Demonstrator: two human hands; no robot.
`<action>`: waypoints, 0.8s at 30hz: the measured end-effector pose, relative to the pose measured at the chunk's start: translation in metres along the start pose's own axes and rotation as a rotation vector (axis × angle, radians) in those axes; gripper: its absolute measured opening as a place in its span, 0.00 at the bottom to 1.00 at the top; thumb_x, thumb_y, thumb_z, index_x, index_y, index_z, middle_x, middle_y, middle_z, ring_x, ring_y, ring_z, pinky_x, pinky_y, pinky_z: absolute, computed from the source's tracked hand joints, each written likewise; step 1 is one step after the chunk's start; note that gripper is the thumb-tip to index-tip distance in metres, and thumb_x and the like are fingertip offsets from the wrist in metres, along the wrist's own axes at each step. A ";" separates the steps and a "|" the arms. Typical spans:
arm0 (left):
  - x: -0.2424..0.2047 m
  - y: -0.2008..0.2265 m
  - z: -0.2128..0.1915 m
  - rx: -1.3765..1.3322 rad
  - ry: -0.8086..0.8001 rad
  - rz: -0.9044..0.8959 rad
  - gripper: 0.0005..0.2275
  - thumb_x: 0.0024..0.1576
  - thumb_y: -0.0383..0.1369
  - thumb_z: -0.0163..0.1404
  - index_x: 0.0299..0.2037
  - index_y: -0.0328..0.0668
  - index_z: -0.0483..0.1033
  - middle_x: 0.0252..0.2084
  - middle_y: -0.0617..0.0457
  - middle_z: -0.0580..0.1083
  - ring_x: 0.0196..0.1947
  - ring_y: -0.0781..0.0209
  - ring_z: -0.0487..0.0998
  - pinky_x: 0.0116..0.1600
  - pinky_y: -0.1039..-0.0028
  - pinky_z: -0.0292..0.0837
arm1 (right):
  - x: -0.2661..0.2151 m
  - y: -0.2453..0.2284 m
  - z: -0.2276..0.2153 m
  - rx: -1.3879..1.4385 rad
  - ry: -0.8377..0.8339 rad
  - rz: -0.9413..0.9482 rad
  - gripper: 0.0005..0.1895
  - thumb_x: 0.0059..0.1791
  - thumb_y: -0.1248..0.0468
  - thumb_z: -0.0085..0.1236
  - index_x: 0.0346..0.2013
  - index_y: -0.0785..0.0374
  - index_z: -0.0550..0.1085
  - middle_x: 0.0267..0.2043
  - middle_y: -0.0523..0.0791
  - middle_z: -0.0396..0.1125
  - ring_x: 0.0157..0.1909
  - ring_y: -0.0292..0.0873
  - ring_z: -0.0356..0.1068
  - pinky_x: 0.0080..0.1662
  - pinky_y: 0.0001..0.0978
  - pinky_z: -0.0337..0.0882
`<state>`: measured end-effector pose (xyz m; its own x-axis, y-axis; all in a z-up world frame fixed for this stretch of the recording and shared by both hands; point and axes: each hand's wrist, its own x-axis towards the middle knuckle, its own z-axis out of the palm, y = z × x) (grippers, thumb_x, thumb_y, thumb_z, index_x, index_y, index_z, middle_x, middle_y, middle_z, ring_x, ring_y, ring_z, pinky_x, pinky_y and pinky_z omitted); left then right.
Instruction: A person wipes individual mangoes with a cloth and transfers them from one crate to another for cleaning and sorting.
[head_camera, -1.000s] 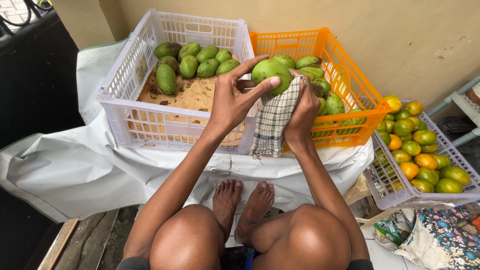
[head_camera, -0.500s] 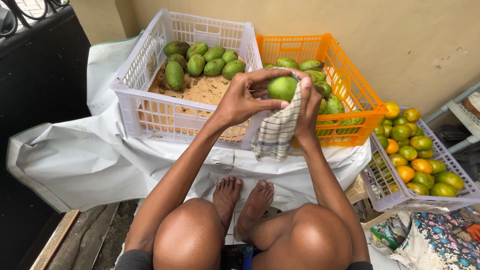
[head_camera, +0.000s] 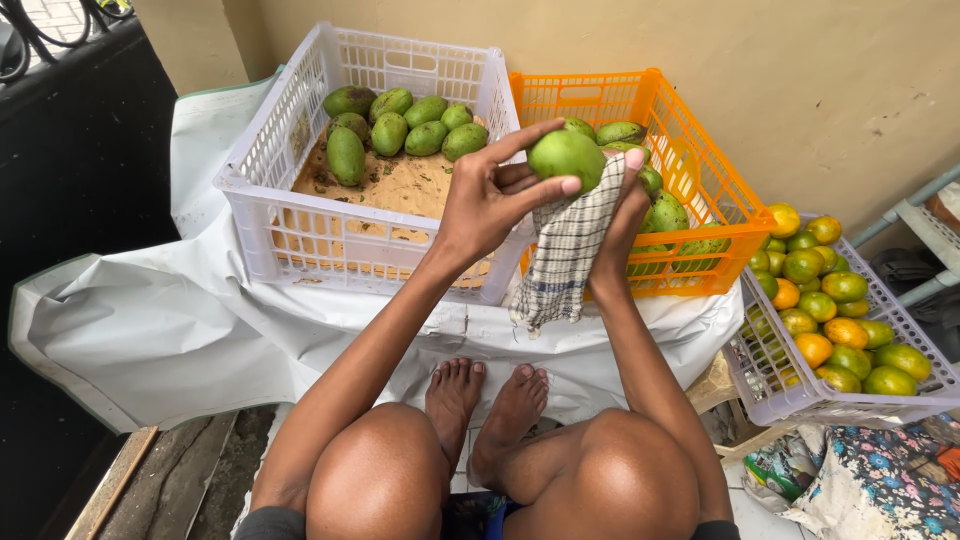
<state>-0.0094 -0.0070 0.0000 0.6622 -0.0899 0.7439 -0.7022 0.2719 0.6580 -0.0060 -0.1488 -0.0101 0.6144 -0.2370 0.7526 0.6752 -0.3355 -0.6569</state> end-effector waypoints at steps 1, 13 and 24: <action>0.001 0.000 0.000 -0.001 0.000 -0.002 0.26 0.52 0.27 0.68 0.61 0.41 0.74 0.56 0.34 0.75 0.54 0.39 0.76 0.57 0.64 0.79 | 0.000 0.003 0.000 -0.001 0.000 0.002 0.32 0.61 0.46 0.19 0.41 0.61 0.72 0.33 0.48 0.67 0.36 0.47 0.71 0.48 0.48 0.70; 0.008 0.006 -0.008 -0.020 -0.002 0.042 0.26 0.49 0.25 0.69 0.59 0.39 0.75 0.56 0.30 0.73 0.53 0.36 0.76 0.57 0.60 0.80 | 0.010 0.029 -0.003 -0.043 -0.016 -0.339 0.20 0.64 0.59 0.26 0.54 0.69 0.67 0.47 0.57 0.67 0.49 0.58 0.71 0.53 0.57 0.71; 0.004 0.016 -0.011 -0.009 -0.260 0.018 0.25 0.52 0.26 0.68 0.61 0.45 0.74 0.60 0.40 0.74 0.60 0.40 0.71 0.64 0.59 0.73 | 0.013 0.045 -0.007 0.073 -0.108 -0.140 0.26 0.62 0.49 0.22 0.50 0.64 0.67 0.45 0.53 0.63 0.48 0.52 0.67 0.54 0.51 0.65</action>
<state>-0.0150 0.0081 0.0125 0.5596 -0.3276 0.7613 -0.7102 0.2838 0.6442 0.0291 -0.1732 -0.0294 0.5499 -0.0925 0.8301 0.7825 -0.2904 -0.5507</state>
